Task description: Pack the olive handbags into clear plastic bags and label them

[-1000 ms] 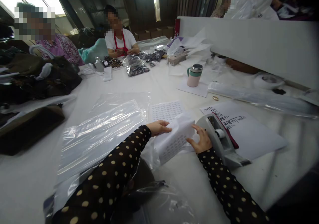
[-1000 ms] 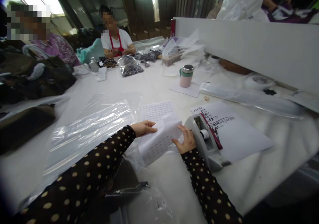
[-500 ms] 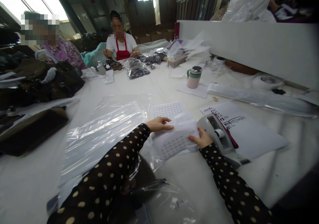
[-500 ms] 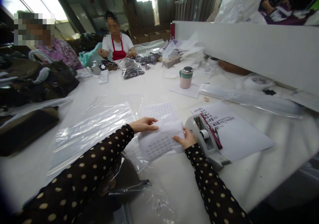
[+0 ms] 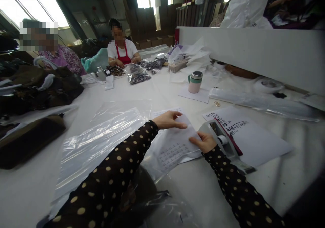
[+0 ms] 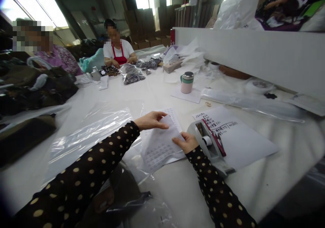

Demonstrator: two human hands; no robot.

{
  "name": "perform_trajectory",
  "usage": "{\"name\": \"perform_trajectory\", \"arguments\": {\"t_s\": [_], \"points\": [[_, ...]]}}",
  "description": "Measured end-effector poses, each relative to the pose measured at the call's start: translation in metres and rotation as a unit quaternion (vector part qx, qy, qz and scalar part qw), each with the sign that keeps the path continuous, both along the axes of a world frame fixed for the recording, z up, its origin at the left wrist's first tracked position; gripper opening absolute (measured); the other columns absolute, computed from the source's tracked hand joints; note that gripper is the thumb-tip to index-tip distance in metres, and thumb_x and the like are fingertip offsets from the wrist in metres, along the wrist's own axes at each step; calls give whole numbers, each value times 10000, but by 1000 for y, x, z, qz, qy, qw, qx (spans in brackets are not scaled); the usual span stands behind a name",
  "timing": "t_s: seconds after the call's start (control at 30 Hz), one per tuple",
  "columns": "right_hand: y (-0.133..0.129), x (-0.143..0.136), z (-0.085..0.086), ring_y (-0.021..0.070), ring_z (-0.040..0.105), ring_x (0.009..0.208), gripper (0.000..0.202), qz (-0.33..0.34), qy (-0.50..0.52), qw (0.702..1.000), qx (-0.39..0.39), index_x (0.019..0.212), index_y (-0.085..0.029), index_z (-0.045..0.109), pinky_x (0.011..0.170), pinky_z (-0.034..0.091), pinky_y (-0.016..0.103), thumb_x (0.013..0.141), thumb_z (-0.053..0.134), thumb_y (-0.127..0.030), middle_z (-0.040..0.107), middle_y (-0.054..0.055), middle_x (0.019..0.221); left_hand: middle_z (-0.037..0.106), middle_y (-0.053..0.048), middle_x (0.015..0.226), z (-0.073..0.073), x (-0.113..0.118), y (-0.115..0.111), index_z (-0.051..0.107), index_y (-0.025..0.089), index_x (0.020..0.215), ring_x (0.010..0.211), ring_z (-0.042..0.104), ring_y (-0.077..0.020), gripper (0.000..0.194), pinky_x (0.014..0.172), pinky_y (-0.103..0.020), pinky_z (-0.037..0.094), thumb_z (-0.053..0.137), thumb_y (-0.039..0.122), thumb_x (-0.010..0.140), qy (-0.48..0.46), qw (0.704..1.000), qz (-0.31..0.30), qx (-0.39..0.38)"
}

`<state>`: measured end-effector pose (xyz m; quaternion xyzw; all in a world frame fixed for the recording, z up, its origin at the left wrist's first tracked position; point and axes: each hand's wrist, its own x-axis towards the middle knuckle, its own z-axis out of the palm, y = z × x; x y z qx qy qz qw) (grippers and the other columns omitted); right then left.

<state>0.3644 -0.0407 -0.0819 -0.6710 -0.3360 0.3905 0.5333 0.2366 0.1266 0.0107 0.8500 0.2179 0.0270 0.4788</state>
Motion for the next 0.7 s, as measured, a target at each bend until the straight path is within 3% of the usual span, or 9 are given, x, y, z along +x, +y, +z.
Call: {"name": "perform_trajectory", "arguments": {"t_s": [0.1,0.2,0.37,0.57,0.7], "points": [[2,-1,8,183,596,581,358,25,-36,999,9,736,-158,672,545,499,279,579,679,-480,655,18,628,658,-7,775,15,12,-7,664,175,968,754,583,-173,486,715,-249,430,702,462,578,25,998,-54,38],[4,0,11,185,596,559,357,21,-40,999,-8,716,-162,682,518,498,276,577,675,-491,656,18,609,664,-3,731,15,16,-11,697,173,791,728,582,-162,294,676,-228,436,671,413,623,34,998,-57,-3],[4,-2,-2,206,616,548,367,7,-8,999,-34,754,-169,691,507,520,293,562,681,-481,667,23,605,675,-19,730,-14,6,-15,687,164,770,695,595,-163,277,646,-242,464,670,399,623,57,987,70,-133],[1,-12,-12,217,624,567,397,-22,-48,997,-52,768,-145,694,501,510,292,589,658,-498,669,32,606,685,-59,778,-47,-4,-23,654,135,773,683,621,-178,287,591,-252,501,668,390,643,66,964,146,-211],[-2,-15,-12,254,642,687,411,-74,-90,992,-44,746,-132,692,638,529,341,596,664,-515,686,71,685,679,-97,902,-59,-9,-22,618,118,850,763,638,-178,275,642,-250,521,576,372,754,45,945,199,-254]]}}
